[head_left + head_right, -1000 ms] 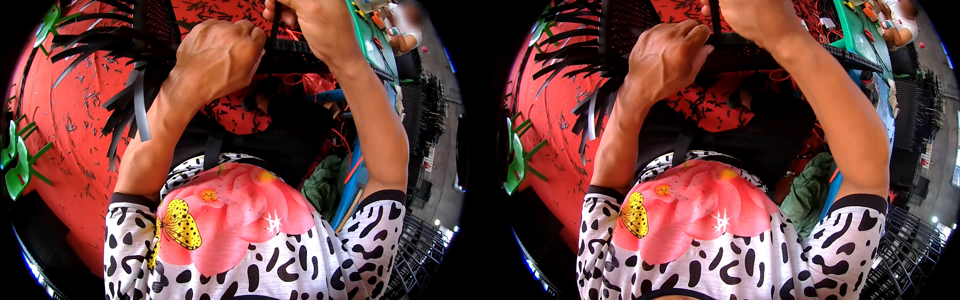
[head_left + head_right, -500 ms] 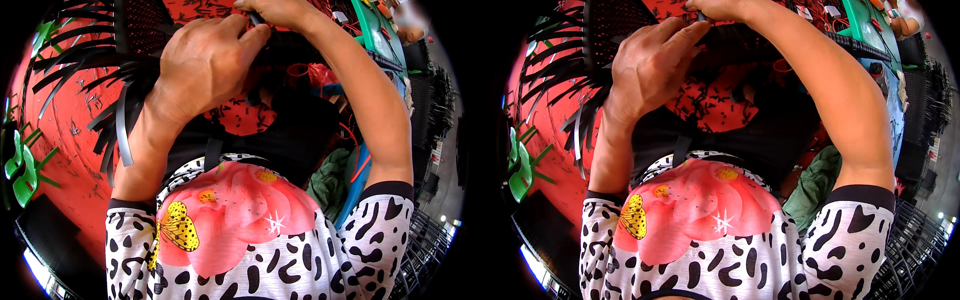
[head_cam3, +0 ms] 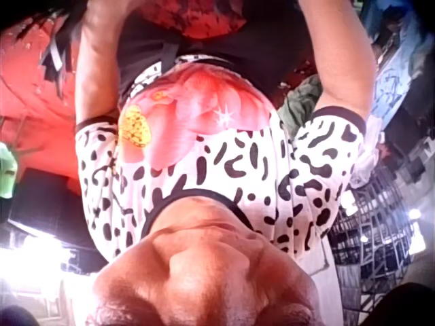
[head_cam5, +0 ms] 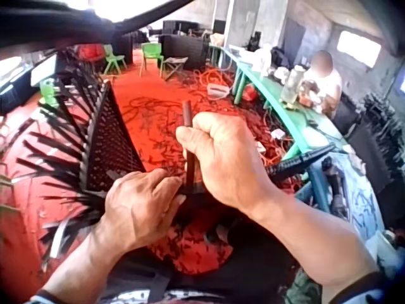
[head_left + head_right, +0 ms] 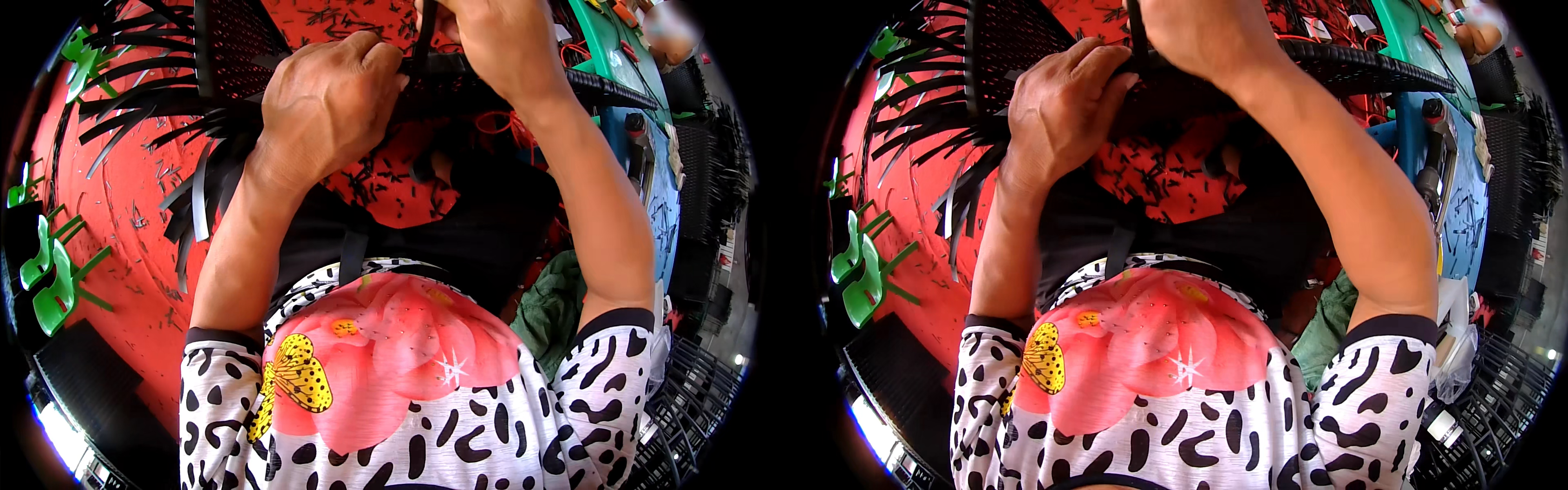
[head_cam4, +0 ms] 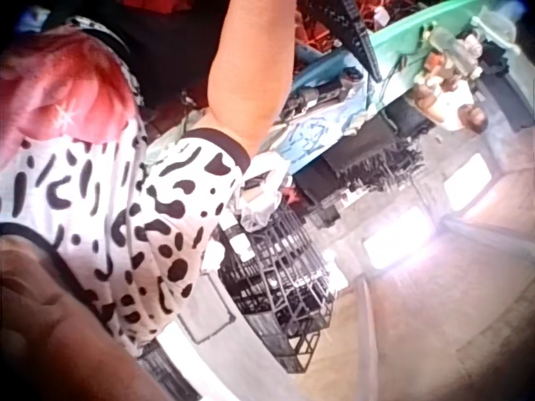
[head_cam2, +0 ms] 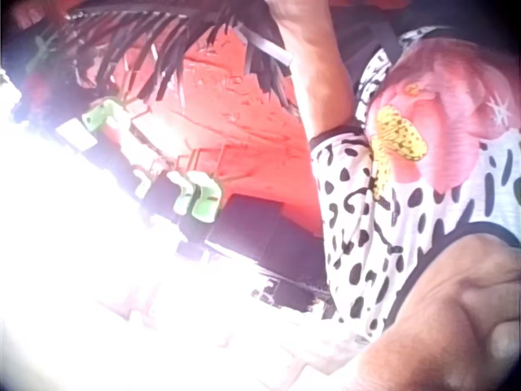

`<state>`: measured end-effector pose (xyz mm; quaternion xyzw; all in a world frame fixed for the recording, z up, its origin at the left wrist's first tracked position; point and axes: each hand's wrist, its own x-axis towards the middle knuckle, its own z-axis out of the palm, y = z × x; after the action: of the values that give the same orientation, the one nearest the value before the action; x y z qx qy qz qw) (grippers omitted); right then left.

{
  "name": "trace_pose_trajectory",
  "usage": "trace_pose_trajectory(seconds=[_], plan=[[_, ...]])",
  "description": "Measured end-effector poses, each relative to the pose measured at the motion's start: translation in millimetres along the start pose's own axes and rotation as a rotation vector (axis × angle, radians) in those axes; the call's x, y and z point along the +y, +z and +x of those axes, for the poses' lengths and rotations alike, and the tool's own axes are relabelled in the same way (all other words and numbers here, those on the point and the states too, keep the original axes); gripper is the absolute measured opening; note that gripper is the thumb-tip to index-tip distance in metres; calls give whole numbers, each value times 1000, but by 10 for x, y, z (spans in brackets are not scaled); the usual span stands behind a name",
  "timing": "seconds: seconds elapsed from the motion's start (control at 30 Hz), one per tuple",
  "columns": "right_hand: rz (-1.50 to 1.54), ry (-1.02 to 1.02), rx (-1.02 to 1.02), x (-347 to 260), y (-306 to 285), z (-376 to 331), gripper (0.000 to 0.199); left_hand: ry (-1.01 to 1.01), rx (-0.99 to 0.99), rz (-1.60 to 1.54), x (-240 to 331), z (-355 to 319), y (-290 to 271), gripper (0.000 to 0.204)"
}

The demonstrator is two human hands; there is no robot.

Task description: The person is assembling a black plastic chair by hand. They insert black plastic strips into the chair's frame and secure them using a pneumatic staple gun. The person also uses pliers to trim excess material from the strips. The task is performed while sitting on a red floor in a workshop environment.

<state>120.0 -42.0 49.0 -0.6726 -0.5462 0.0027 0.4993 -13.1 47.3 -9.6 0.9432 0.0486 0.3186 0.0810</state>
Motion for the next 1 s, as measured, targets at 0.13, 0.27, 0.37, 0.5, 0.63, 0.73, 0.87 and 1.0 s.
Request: trace_pose_trajectory(seconds=[0.13, 0.27, 0.37, 0.5, 0.63, 0.73, 0.87, 1.0], plan=[[62, -25, -29, 65, -25, -24, 33, 22, 17, -13, 24, 5, -8, 22], [-45, -68, -73, 112, 18, 144, 31, -4, 58, 27, 23, -9, 52, 21], [-169, 101, -172, 202, 67, 308, 28, -19, 72, 31, 29, 12, 42, 20], [-257, 85, -335, 612, 205, 429, 27, -7, 74, 27, 22, 54, 85, 20], [-83, 376, -573, 581, 200, 466, 27, 6, 76, 4, -8, 75, 75, 23], [-136, 363, -684, 643, 223, 509, 26, 61, 60, -37, -11, 127, 7, 29], [-155, 326, -692, 622, 209, 502, 15, 73, 17, -59, -29, 149, -7, 34], [76, 391, -694, 488, 36, 461, 41, 62, 46, -81, -6, 127, 11, 33]])
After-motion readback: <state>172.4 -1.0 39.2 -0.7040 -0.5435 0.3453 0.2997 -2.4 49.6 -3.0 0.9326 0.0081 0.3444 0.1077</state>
